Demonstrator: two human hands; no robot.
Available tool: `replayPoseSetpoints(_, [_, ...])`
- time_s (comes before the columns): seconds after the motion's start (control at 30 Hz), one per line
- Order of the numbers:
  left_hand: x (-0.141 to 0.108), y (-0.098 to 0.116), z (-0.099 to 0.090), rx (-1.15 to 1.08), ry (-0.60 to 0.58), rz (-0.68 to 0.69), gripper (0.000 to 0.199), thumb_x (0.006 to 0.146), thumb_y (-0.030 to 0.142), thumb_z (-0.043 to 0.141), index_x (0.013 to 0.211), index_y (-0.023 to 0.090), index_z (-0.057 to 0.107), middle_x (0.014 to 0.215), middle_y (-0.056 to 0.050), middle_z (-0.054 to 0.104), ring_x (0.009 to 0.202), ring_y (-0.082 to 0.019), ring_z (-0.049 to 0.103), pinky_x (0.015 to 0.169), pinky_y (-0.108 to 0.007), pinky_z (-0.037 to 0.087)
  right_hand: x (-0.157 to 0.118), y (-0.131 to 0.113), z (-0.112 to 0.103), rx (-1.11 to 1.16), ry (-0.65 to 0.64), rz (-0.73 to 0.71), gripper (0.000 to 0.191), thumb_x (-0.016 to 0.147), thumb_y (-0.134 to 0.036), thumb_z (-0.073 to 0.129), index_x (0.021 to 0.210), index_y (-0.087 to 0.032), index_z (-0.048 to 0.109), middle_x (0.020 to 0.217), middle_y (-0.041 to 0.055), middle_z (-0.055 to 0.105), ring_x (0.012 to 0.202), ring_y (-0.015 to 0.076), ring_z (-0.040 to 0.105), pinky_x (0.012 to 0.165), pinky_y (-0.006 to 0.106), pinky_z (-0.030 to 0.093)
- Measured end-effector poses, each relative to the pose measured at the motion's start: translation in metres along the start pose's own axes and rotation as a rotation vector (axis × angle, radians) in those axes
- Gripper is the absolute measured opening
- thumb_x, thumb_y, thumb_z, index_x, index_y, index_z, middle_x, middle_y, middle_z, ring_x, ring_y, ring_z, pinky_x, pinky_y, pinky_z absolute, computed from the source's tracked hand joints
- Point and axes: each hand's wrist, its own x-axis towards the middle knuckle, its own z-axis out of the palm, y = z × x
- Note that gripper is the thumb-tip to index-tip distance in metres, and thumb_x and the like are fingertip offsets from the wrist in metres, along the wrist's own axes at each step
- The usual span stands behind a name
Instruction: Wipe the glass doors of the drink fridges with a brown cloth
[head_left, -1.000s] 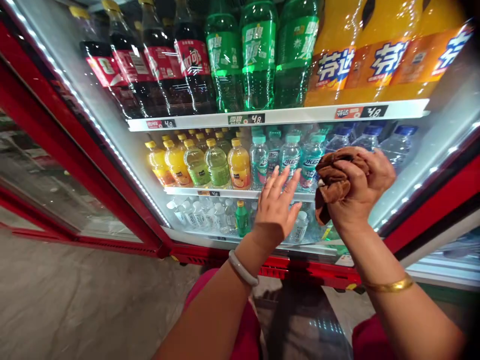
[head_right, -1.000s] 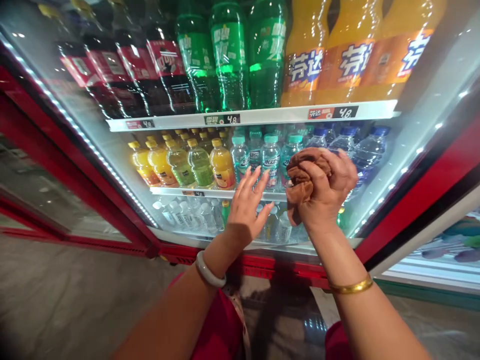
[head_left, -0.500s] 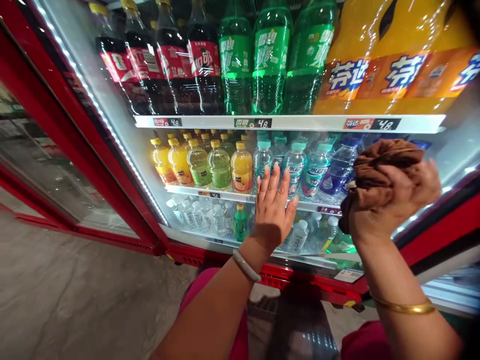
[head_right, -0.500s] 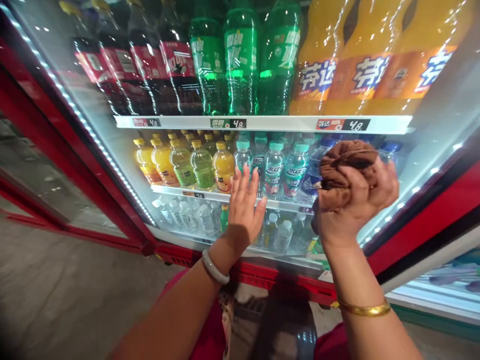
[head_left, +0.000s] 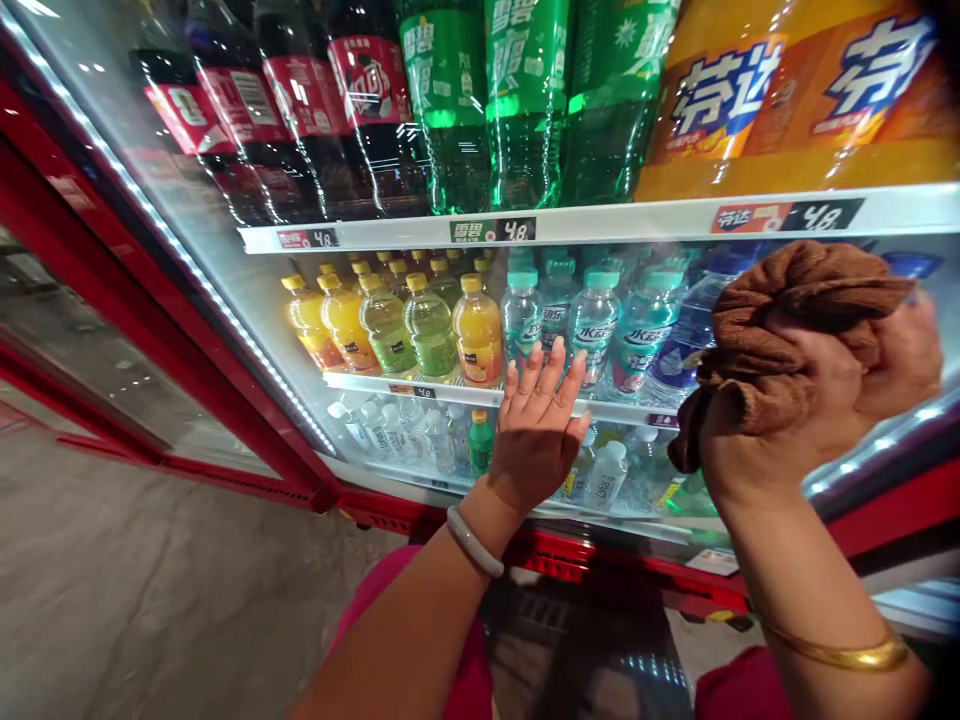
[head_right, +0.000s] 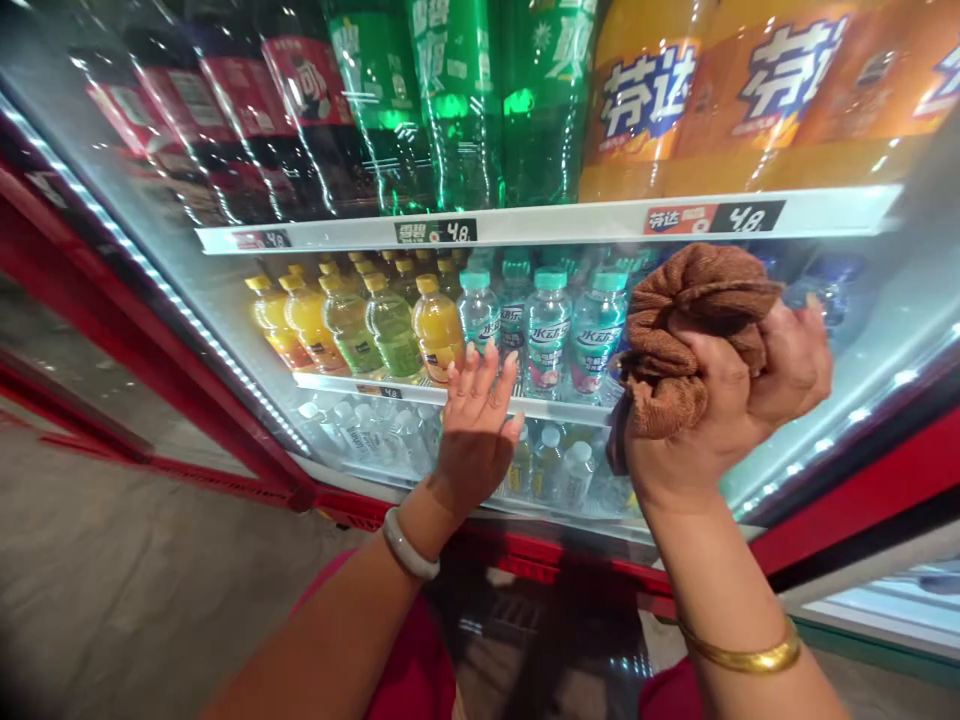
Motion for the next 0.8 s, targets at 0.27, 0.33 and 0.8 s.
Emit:
replayPoseSetpoints(0.27, [0.004,-0.011,-0.02,-0.061,0.044,-0.188,0.062,0.108,0.032,0.031,0.166,0.022,0.015,0.174,-0.011,0.016,0.163,-0.027,0.009,0.132,-0.059,0.017,-0.046,-0.069,0.012,0.02,-0.276,-0.215,0.046,0.08,-0.042,0.076,0.121,-0.028,0.063,0.152,0.0098,0.053,0.159,0.0384,0.017,0.122,0.077,0.019])
replayPoseSetpoints(0.33, [0.0,-0.012,-0.02,-0.05,0.034,-0.175,0.062,0.107,0.031,0.032,0.166,0.023,0.015,0.174,-0.011,0.017,0.163,-0.027,0.01,0.132,-0.059,0.018,-0.03,-0.057,0.006,0.079,-0.248,-0.222,0.038,0.079,-0.04,0.079,0.112,-0.029,0.066,0.148,0.0071,0.057,0.154,0.039,0.03,0.123,0.075,0.022])
replayPoseSetpoints(0.8, [-0.009,-0.034,-0.013,0.025,-0.005,-0.072,0.07,0.105,0.031,0.035,0.167,0.018,0.007,0.174,-0.01,0.019,0.163,-0.027,0.009,0.132,-0.054,0.023,-0.046,-0.079,0.021,0.211,-0.37,-0.386,0.016,0.082,-0.036,0.08,0.094,-0.033,0.071,0.119,-0.0034,0.072,0.118,0.0223,0.06,0.109,0.049,0.048])
